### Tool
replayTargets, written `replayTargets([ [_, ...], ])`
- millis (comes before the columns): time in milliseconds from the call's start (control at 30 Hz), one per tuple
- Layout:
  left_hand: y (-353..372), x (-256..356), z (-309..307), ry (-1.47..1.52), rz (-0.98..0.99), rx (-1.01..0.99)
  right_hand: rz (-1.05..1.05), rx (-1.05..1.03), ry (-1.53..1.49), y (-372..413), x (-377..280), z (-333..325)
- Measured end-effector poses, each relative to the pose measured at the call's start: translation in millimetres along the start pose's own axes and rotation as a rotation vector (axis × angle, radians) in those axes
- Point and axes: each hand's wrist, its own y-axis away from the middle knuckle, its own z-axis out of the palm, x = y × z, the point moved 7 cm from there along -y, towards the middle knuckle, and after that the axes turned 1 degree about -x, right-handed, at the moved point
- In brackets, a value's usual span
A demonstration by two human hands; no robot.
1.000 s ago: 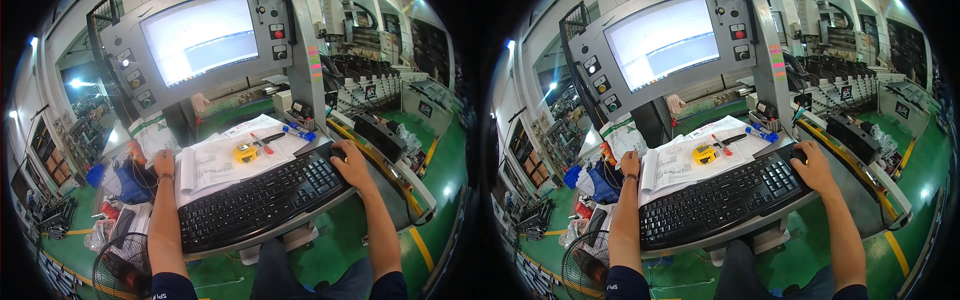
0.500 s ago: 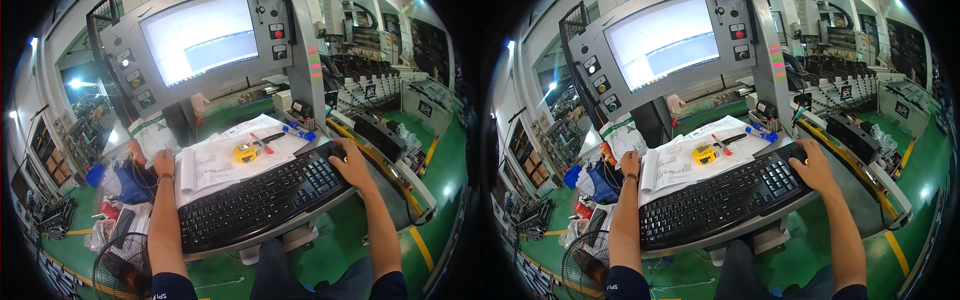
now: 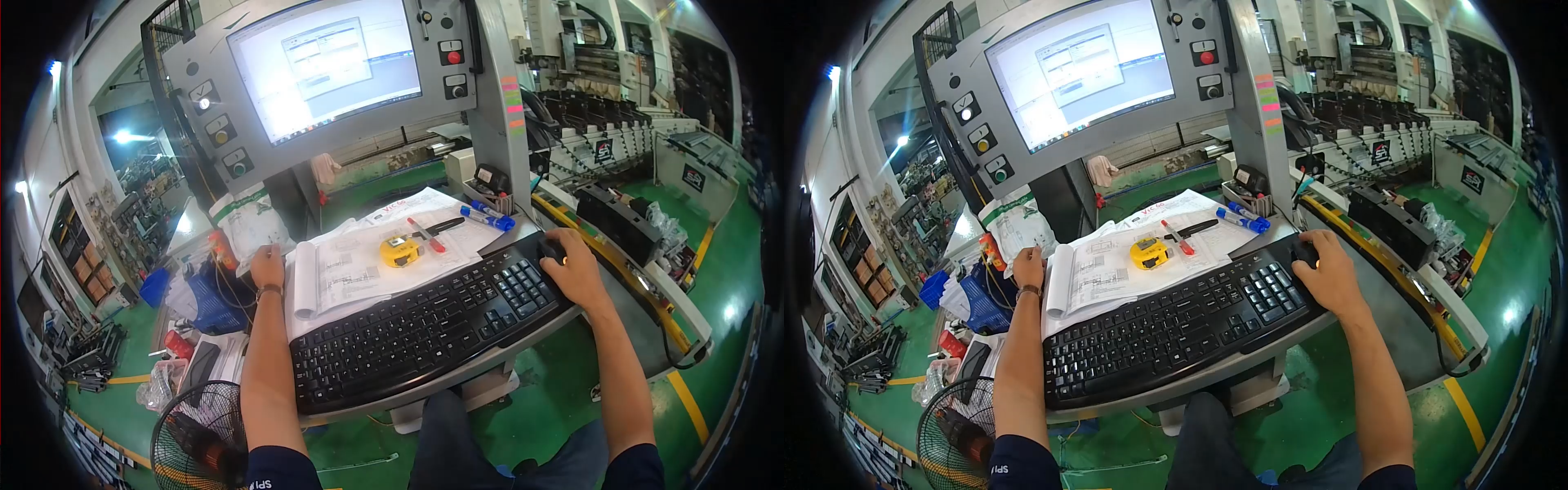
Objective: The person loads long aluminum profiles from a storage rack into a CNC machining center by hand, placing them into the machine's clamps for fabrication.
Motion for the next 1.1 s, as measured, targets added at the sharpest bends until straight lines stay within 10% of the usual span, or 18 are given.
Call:
replayTargets([
  [1100, -4.7, -9.7, 5.4, -0.004, -0.049, -0.034, 0.013, 0.062, -0.007, 0.6, 3.7, -3.4],
])
